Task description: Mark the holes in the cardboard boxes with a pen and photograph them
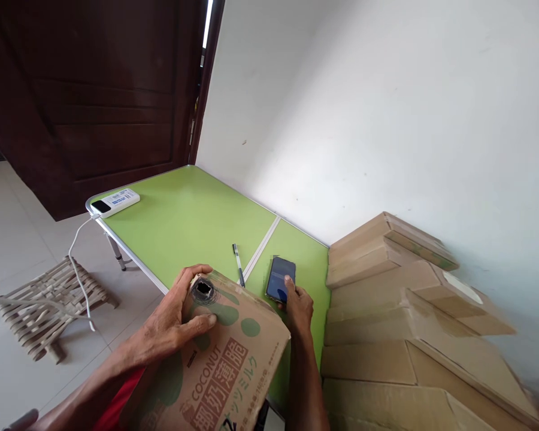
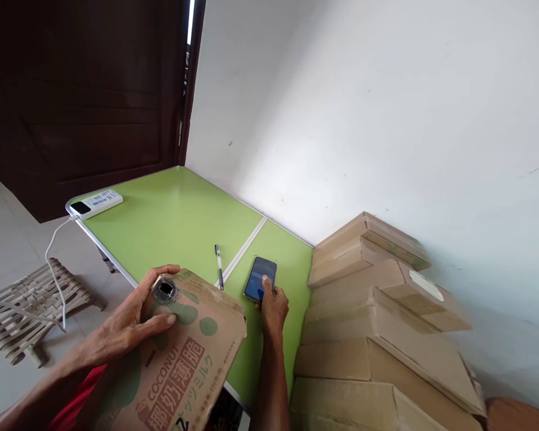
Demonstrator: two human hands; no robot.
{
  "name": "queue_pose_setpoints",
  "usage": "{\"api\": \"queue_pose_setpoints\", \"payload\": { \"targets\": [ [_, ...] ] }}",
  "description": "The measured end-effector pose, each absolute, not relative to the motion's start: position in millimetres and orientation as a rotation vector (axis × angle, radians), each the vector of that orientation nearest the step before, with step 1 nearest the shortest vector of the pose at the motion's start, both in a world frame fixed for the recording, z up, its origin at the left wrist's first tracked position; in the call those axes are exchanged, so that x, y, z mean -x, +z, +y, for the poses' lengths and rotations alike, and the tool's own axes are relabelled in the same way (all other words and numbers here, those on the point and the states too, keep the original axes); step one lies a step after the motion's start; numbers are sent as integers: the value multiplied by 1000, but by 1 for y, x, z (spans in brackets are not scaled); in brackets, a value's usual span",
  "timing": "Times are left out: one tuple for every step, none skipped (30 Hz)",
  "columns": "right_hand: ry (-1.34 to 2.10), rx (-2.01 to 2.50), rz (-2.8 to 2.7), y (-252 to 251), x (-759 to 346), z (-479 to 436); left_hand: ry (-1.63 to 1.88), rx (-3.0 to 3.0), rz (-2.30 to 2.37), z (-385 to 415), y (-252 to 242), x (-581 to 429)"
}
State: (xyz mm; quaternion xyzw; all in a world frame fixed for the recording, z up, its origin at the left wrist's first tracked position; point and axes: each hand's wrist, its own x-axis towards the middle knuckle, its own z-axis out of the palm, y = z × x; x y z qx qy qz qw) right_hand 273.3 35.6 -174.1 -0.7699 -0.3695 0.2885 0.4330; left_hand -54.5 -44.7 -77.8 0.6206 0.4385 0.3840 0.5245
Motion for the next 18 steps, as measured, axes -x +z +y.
{"api": "queue_pose_setpoints", "payload": {
  "targets": [
    [680, 1987, -970, -172, -275, 34, 918, -1485, 1053, -45, -77, 55],
    [648, 2050, -1021, -170, -277, 33, 916, -1488, 1060, -45, -77, 55],
    [620, 2108, -1069, -168, -278, 32, 909, -1495, 1068, -45, -77, 56],
    [594, 2163, -1115, -167, -279, 32, 903, -1499, 1072, -45, -78, 57],
    [568, 2215, -1155, -166, -280, 32, 900, -1501, 1069, -44, -78, 57],
    [542, 2264, -1191, -165, -280, 32, 898, -1498, 1062, -44, -79, 58],
    [515, 2309, -1220, -165, -280, 33, 898, -1492, 1051, -44, -80, 59],
    [491, 2349, -1245, -165, -280, 33, 898, -1487, 1036, -44, -81, 60],
    [471, 2384, -1265, -166, -280, 34, 898, -1481, 1021, -44, -83, 60],
    [456, 2413, -1283, -167, -279, 34, 902, -1479, 1010, -45, -84, 61],
    [444, 2437, -1300, -168, -279, 34, 905, -1480, 1002, -45, -85, 62],
    [432, 2456, -1315, -169, -279, 34, 912, -1482, 995, -46, -87, 62],
    [420, 2468, -1332, -170, -278, 34, 921, -1485, 991, -47, -88, 63],
    [407, 2473, -1351, -170, -277, 33, 927, -1486, 988, -47, -90, 64],
    [394, 2472, -1371, -171, -277, 32, 931, -1483, 989, -47, -91, 65],
    [381, 2468, -1389, -171, -275, 31, 931, -1479, 990, -48, -93, 66],
    [371, 2463, -1405, -170, -274, 30, 926, -1473, 991, -47, -94, 67],
    [363, 2460, -1417, -170, -273, 29, 920, -1465, 992, -47, -96, 68]
  ]
}}
